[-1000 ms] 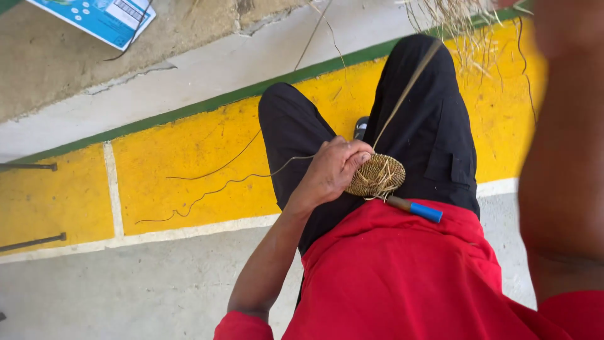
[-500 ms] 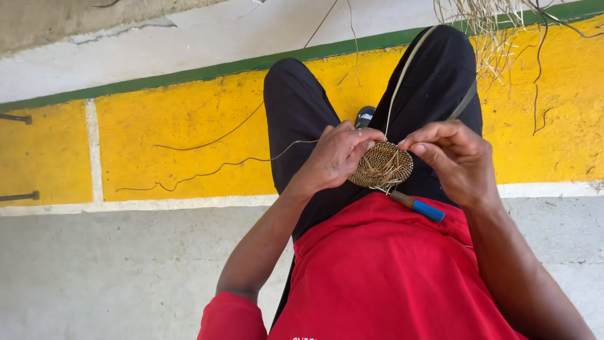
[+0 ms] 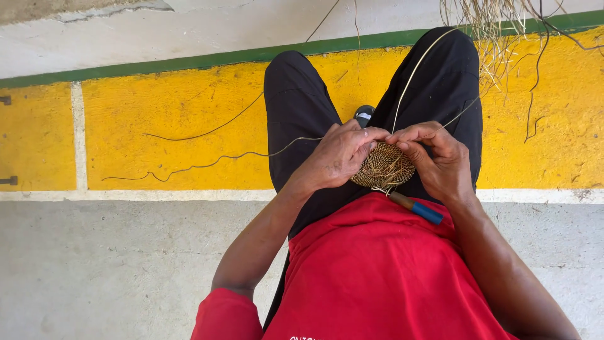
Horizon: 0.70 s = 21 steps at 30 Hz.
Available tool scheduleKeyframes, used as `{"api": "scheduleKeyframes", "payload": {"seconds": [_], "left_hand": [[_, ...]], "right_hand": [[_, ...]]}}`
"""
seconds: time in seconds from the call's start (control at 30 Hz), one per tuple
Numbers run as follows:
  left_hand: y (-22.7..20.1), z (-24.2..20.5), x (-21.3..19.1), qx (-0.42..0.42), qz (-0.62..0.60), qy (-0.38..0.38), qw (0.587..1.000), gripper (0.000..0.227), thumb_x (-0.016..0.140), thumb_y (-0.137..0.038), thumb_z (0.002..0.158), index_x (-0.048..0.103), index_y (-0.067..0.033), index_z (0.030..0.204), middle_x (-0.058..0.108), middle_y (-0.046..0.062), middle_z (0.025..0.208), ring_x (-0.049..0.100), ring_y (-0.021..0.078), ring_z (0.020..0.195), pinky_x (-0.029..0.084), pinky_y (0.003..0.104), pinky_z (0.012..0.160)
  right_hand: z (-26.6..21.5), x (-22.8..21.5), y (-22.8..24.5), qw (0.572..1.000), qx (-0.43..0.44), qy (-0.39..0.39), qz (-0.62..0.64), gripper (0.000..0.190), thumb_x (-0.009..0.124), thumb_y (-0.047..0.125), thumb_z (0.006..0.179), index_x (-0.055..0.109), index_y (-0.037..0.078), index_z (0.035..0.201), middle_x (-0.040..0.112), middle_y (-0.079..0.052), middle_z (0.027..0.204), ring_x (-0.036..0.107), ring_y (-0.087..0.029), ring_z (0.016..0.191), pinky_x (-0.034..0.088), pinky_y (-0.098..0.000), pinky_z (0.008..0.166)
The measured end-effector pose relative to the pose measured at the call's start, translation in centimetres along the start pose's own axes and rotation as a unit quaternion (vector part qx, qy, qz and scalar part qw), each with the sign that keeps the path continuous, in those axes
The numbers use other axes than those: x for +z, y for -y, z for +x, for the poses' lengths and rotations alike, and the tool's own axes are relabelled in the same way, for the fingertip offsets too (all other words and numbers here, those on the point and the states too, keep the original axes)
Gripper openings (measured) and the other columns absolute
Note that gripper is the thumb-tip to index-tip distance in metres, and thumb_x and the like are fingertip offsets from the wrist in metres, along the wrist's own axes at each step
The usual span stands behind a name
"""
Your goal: The recorder is weaving a small basket or mat using dry plant fibers.
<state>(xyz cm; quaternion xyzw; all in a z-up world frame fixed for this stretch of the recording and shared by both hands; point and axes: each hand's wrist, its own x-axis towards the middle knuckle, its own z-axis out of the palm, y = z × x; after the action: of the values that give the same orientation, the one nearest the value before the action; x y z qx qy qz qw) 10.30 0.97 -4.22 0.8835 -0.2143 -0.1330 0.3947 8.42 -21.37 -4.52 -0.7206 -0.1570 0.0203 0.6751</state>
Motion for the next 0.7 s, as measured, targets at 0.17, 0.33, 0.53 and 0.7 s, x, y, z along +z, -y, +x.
{"api": "scheduleKeyframes", "payload": {"seconds": [0.17, 0.33, 0.53, 0.7], "left_hand": [[-1.2, -0.3, -0.6, 0.022, 0.016, -0.025, 0.999, 0.026, 0.061, -0.018, 0.102, 0.07, -0.0166, 0.126, 0.061, 0.004, 0.083, 0.058, 0.0188, 0.084, 0.042, 0.038, 0.082], [-1.9, -1.1, -0.1, 0.061, 0.043, -0.054, 0.996, 0.03, 0.063, -0.016, 0.099, 0.068, -0.0156, 0.129, 0.062, 0.002, 0.084, 0.058, 0.0189, 0.086, 0.041, 0.037, 0.083], [-3.9, -3.4, -0.6, 0.136, 0.14, -0.073, 0.978, 0.037, 0.064, -0.013, 0.097, 0.065, -0.0157, 0.135, 0.07, -0.003, 0.1, 0.057, 0.0156, 0.095, 0.04, 0.035, 0.086], [-5.1, -6.3, 1.3, 0.179, 0.192, -0.085, 0.961, 0.043, 0.06, -0.014, 0.104, 0.058, -0.0179, 0.147, 0.071, -0.005, 0.109, 0.055, 0.0141, 0.096, 0.041, 0.033, 0.09]], "right_hand": [[0.2, 0.4, 1.8, 0.946, -0.13, 0.005, -0.298, 0.018, 0.079, 0.001, 0.091, 0.068, 0.006, 0.104, 0.071, -0.006, 0.107, 0.07, -0.022, 0.101, 0.056, -0.0336, 0.089], [-0.4, 1.0, 2.5, 0.936, -0.132, 0.014, -0.325, 0.019, 0.08, 0.0, 0.087, 0.07, 0.008, 0.102, 0.068, -0.007, 0.105, 0.069, -0.023, 0.096, 0.058, -0.0337, 0.082], [-0.2, -3.1, 2.5, 0.972, -0.035, 0.087, -0.214, 0.017, 0.077, 0.006, 0.087, 0.073, 0.009, 0.103, 0.069, -0.007, 0.104, 0.068, -0.017, 0.094, 0.057, -0.0295, 0.081], [2.0, -3.7, 3.0, 0.974, 0.121, 0.152, -0.114, 0.011, 0.07, 0.01, 0.095, 0.072, 0.006, 0.105, 0.072, -0.005, 0.096, 0.068, -0.013, 0.088, 0.055, -0.0269, 0.077]]}}
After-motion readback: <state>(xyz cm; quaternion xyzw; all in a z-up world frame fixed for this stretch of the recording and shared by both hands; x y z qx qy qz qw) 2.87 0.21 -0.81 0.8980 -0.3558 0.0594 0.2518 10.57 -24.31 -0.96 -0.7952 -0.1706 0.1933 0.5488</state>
